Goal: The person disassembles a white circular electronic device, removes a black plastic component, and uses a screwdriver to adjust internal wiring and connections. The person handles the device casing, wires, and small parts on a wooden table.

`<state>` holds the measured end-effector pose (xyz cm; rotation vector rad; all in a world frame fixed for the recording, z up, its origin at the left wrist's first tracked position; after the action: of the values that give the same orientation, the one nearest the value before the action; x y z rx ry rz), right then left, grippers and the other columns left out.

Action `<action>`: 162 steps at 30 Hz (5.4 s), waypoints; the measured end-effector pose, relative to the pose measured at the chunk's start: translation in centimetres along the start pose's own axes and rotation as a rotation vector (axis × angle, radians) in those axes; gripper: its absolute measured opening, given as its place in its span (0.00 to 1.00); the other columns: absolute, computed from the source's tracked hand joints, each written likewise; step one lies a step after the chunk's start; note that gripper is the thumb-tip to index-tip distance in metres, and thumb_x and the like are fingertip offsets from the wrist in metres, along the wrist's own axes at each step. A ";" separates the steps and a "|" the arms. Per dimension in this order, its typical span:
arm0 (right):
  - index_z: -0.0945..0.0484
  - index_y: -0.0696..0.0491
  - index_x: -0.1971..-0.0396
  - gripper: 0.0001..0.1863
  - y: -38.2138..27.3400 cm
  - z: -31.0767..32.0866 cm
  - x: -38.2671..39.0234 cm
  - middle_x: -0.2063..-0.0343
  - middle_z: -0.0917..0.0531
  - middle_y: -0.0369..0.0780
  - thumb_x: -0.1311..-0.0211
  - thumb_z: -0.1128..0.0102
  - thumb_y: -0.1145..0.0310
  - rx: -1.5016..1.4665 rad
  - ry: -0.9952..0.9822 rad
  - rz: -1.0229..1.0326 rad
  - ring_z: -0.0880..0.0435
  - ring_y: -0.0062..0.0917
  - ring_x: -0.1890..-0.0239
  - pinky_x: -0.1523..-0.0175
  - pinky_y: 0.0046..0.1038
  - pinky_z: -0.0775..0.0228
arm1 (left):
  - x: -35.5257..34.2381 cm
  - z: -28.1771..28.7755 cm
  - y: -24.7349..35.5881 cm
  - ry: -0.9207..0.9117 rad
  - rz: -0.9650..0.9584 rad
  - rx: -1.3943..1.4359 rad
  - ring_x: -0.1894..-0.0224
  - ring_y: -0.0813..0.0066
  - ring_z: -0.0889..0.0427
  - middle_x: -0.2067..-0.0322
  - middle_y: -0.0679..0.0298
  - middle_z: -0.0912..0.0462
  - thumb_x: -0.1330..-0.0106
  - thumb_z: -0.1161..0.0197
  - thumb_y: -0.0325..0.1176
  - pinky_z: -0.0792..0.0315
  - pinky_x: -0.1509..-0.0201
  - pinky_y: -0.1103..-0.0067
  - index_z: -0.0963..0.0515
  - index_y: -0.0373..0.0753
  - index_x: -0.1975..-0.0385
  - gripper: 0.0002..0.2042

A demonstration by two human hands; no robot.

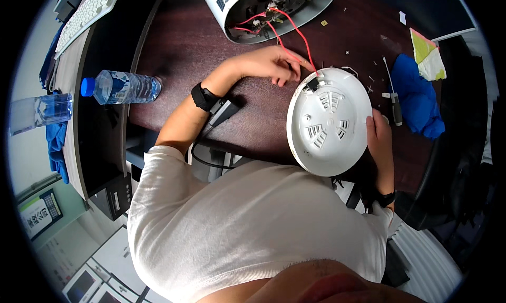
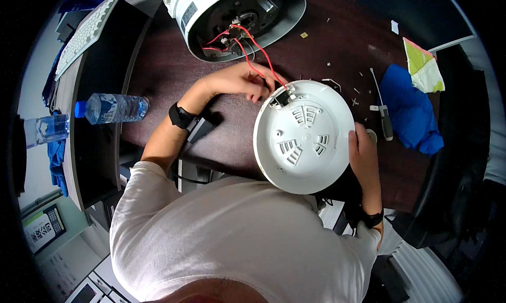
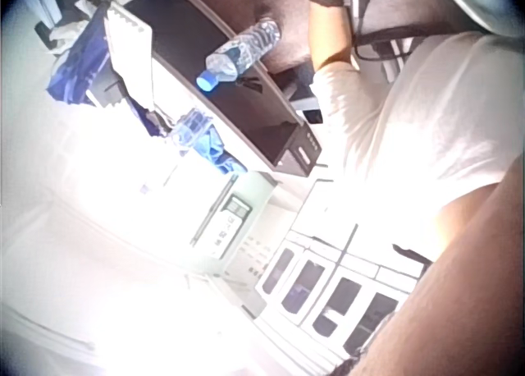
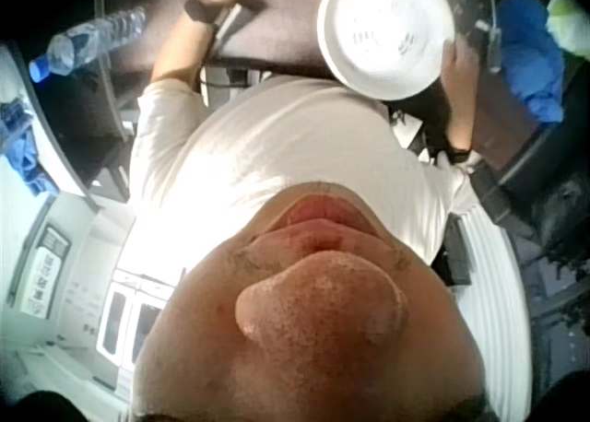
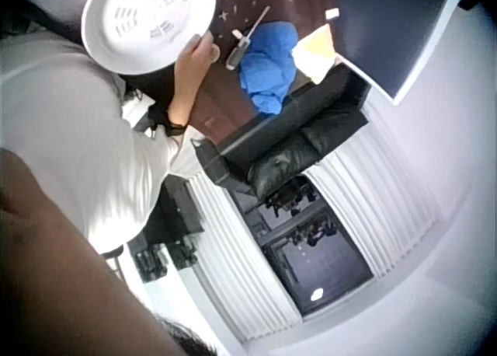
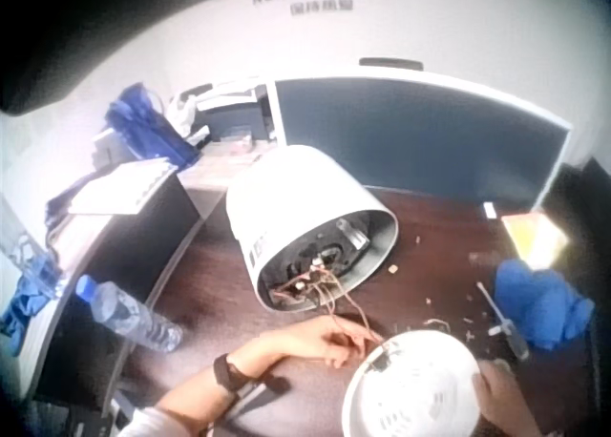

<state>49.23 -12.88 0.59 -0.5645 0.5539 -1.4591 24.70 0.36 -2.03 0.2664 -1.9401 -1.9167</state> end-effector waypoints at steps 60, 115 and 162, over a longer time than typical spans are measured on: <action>0.23 0.63 0.77 0.18 7.9 11.0 -18.5 0.87 0.21 0.47 0.36 0.56 0.67 0.063 0.295 -0.210 0.21 0.31 0.87 0.77 0.32 0.27 | 0.1 -0.1 -0.9 0.258 0.061 0.122 0.58 0.73 0.17 0.54 0.57 0.22 0.28 0.50 0.28 0.20 0.53 0.79 0.28 0.29 0.48 0.13; 0.30 0.58 0.58 0.20 8.7 6.4 4.9 0.73 0.19 0.47 0.41 0.37 0.60 -0.341 0.216 -0.155 0.17 0.36 0.71 0.66 0.32 0.28 | -20.1 -14.3 4.3 0.414 -0.483 -1.345 0.40 0.43 0.32 0.48 0.49 0.26 0.33 0.43 0.37 0.36 0.37 0.58 0.29 0.40 0.48 0.16; 0.20 0.54 0.64 0.12 7.4 9.1 4.3 0.74 0.17 0.48 0.42 0.34 0.61 -0.086 0.327 -0.016 0.16 0.41 0.71 0.68 0.34 0.26 | -16.3 -11.9 4.0 0.150 -0.487 -1.157 0.41 0.59 0.26 0.47 0.55 0.22 0.38 0.39 0.30 0.29 0.38 0.69 0.20 0.34 0.53 0.14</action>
<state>60.95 -16.75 2.49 -0.3985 0.8737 -1.5594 44.82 -3.72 -0.65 0.5161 -0.4528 -2.8504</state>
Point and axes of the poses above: each hand's wrist, its own x-axis away from the middle knuckle, its own z-axis out of the back of the hand, y = z × x, the point moved 8 cm from there along -x, towards the middle knuckle
